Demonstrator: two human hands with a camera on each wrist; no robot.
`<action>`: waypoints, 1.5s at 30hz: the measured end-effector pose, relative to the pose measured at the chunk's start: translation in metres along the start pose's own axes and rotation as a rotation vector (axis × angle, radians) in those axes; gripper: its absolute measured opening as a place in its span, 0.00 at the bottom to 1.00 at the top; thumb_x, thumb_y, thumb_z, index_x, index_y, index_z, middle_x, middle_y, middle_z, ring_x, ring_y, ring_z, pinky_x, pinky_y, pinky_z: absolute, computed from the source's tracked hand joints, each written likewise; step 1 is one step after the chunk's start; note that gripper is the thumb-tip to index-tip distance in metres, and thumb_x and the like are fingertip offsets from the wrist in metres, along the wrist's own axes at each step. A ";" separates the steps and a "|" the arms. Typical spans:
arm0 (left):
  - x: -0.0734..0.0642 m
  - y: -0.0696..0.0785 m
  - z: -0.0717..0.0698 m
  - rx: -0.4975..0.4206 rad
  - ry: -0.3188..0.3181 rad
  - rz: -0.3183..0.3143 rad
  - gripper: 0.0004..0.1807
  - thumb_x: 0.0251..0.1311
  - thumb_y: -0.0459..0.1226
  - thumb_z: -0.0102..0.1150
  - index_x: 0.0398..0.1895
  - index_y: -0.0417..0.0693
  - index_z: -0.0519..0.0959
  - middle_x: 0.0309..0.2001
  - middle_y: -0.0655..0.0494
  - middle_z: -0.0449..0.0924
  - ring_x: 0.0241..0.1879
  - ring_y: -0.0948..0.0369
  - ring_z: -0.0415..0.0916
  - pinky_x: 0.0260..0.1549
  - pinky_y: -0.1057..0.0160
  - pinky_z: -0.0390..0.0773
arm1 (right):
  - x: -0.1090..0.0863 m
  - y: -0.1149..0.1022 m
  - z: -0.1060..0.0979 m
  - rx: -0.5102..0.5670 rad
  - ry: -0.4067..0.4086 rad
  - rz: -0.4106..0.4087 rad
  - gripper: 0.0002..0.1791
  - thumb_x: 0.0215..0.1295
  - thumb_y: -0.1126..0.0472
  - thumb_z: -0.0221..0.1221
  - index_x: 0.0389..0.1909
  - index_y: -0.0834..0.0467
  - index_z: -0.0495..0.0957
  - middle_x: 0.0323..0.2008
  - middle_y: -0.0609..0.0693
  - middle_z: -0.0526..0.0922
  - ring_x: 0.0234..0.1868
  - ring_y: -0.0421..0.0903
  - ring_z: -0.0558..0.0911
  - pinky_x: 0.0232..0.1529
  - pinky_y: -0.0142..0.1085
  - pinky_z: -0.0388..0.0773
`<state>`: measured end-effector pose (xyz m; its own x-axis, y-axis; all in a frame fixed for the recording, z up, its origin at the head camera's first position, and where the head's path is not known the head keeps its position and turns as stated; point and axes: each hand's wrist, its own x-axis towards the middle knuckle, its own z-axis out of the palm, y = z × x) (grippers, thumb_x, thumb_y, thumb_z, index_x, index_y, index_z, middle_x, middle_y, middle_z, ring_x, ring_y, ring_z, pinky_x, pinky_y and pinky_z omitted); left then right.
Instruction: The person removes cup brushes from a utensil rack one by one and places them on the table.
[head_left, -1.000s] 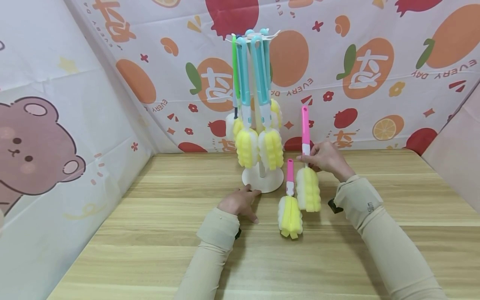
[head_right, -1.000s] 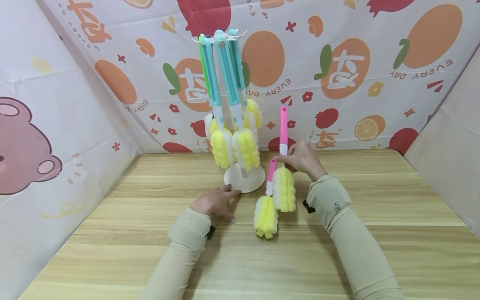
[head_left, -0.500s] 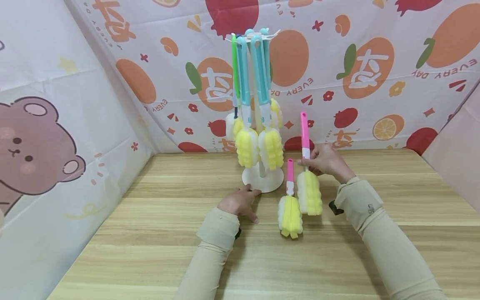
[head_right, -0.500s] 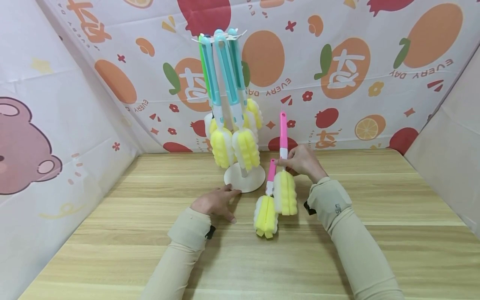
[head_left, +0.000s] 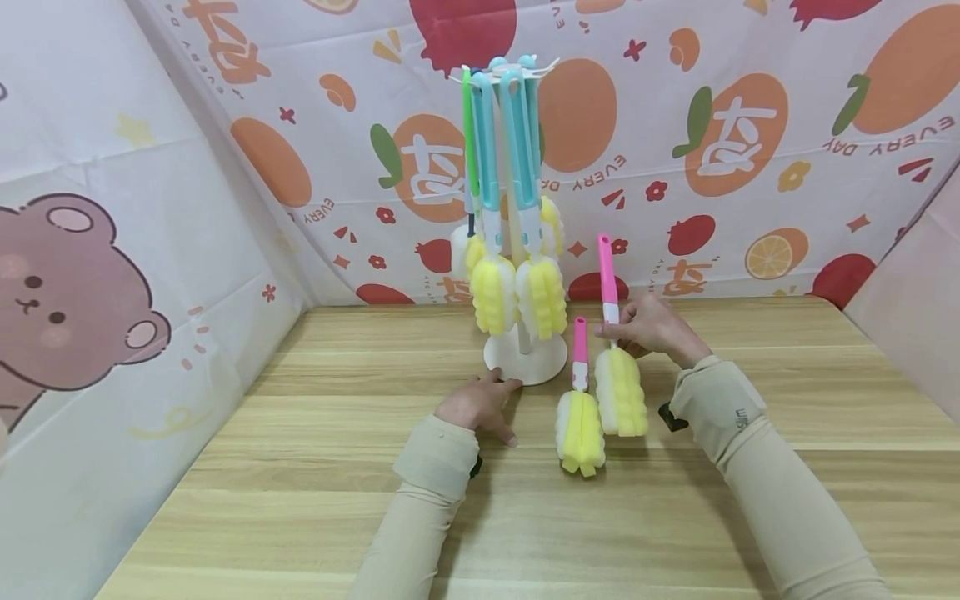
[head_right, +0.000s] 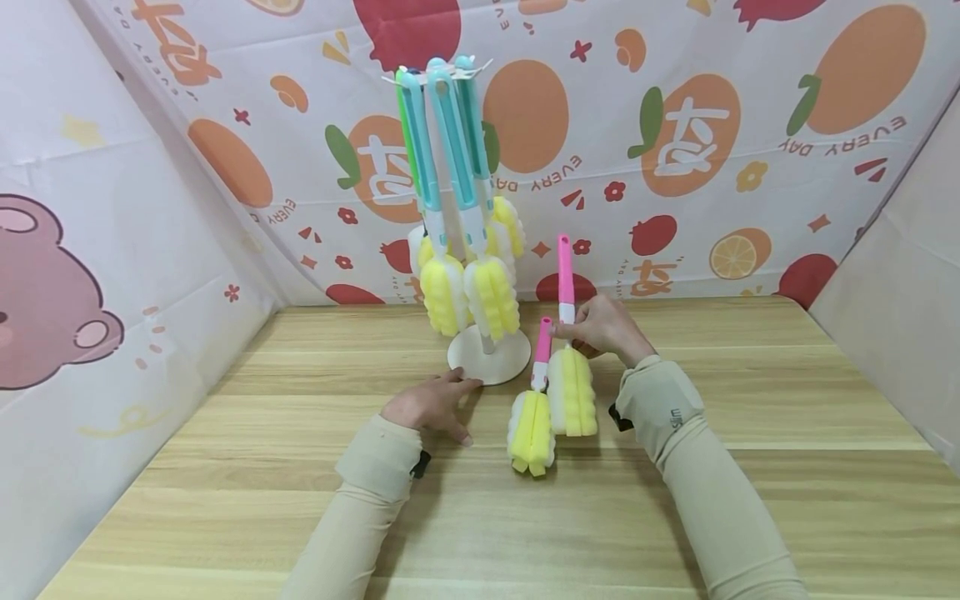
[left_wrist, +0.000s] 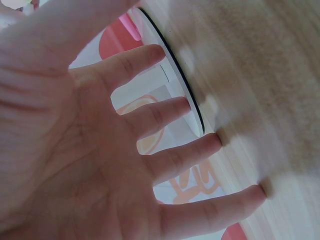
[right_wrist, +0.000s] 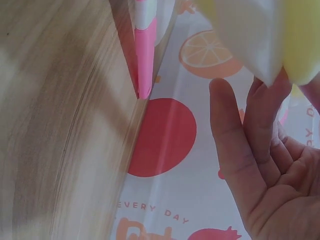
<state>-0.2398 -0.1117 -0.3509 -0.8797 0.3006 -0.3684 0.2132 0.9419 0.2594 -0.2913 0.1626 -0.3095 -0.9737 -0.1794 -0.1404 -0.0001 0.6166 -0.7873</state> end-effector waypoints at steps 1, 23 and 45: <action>0.000 0.000 0.000 -0.001 0.000 -0.001 0.49 0.52 0.45 0.79 0.77 0.56 0.65 0.79 0.43 0.50 0.74 0.37 0.53 0.66 0.37 0.63 | 0.000 0.001 0.000 0.000 -0.002 0.001 0.18 0.66 0.54 0.69 0.30 0.67 0.78 0.25 0.53 0.83 0.24 0.45 0.81 0.34 0.40 0.84; 0.000 0.000 0.000 -0.018 -0.014 -0.018 0.49 0.52 0.44 0.79 0.78 0.58 0.64 0.80 0.45 0.49 0.75 0.38 0.50 0.66 0.36 0.62 | 0.000 0.012 0.004 0.007 -0.109 -0.003 0.14 0.67 0.58 0.67 0.27 0.65 0.80 0.24 0.53 0.82 0.23 0.45 0.81 0.31 0.38 0.83; 0.000 0.000 0.000 -0.003 -0.004 -0.009 0.49 0.52 0.45 0.79 0.77 0.58 0.64 0.79 0.44 0.50 0.75 0.38 0.52 0.65 0.37 0.63 | 0.000 0.020 0.011 -0.005 -0.173 0.020 0.13 0.67 0.60 0.66 0.26 0.63 0.78 0.21 0.52 0.80 0.20 0.42 0.79 0.27 0.36 0.83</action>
<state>-0.2397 -0.1114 -0.3508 -0.8799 0.2926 -0.3743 0.2040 0.9442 0.2585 -0.2890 0.1667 -0.3315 -0.9197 -0.2959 -0.2580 0.0177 0.6253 -0.7802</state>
